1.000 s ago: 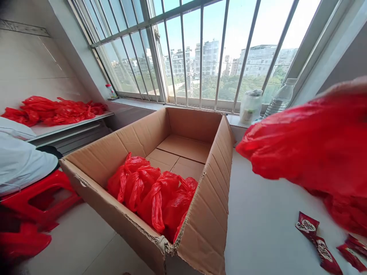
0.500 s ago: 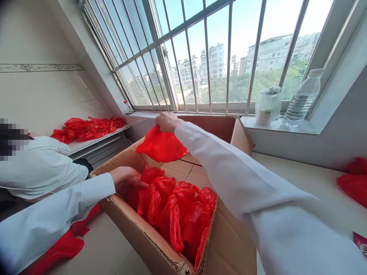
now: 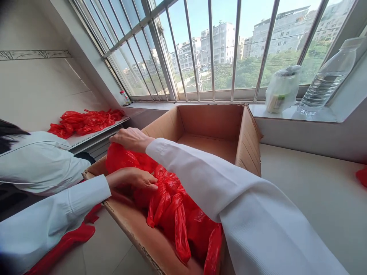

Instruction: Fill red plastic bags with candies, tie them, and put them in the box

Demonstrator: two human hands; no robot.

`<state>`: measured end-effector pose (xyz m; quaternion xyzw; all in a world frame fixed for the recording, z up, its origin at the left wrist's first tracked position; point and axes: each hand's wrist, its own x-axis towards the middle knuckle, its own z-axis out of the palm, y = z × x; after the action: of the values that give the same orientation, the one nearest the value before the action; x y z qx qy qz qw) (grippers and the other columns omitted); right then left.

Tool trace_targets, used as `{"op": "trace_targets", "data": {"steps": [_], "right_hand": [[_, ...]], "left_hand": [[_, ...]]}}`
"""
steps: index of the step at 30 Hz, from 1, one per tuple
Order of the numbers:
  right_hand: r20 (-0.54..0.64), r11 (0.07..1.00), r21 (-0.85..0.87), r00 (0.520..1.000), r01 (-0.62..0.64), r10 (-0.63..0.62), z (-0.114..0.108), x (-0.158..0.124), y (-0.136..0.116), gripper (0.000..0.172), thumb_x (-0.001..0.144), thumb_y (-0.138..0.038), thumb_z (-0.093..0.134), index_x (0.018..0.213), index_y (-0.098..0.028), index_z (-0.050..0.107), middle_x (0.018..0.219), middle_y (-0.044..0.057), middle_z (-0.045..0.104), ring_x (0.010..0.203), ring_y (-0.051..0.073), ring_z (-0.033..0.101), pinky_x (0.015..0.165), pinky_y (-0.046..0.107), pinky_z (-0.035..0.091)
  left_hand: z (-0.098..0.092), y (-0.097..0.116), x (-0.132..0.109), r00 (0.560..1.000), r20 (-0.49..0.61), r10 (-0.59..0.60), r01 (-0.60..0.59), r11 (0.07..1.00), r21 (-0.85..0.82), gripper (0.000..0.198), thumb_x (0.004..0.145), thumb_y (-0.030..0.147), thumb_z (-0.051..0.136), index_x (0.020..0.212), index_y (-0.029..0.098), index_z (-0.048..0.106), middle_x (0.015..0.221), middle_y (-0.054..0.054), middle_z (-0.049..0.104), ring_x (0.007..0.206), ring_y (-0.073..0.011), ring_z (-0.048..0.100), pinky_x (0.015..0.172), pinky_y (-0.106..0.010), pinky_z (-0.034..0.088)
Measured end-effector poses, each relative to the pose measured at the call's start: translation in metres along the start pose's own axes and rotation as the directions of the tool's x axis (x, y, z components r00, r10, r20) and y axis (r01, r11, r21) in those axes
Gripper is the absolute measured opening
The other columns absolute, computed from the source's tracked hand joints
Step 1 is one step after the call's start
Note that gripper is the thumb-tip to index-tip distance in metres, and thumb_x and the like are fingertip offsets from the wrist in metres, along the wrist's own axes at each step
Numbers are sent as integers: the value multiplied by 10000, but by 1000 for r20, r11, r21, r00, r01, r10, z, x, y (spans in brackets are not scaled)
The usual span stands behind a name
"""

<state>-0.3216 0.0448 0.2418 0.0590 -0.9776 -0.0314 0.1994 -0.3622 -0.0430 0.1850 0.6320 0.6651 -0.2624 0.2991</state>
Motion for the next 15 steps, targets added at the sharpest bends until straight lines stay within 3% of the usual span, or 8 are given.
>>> {"op": "trace_targets", "data": {"steps": [5,9,15], "right_hand": [[122,995,102,992,12,-25,15,-11,9,302,878,-69,387,1102,-132,581,1060,47,650,900,147,566,666,222,360],[189,985,165,978,57,-88,26,-19,11,241,890,-52,406,1032,-112,591,978,15,664,876,108,551,692,191,361],[139,989,147,990,-6,-14,7,-12,12,265,892,-20,345,1020,-107,561,1008,3,656,858,75,546,658,149,354]], "left_hand": [[-1,0,0,999,12,-51,50,996,70,358,827,425,521,617,159,637,582,-46,610,573,-179,561,667,-310,477],[1,-5,2,993,-60,-104,110,988,112,346,773,396,580,514,168,594,483,-50,553,592,-205,576,713,-342,475],[6,-19,9,979,-187,-78,91,994,65,277,590,333,718,426,177,559,392,-35,518,500,-200,553,607,-332,482]]}}
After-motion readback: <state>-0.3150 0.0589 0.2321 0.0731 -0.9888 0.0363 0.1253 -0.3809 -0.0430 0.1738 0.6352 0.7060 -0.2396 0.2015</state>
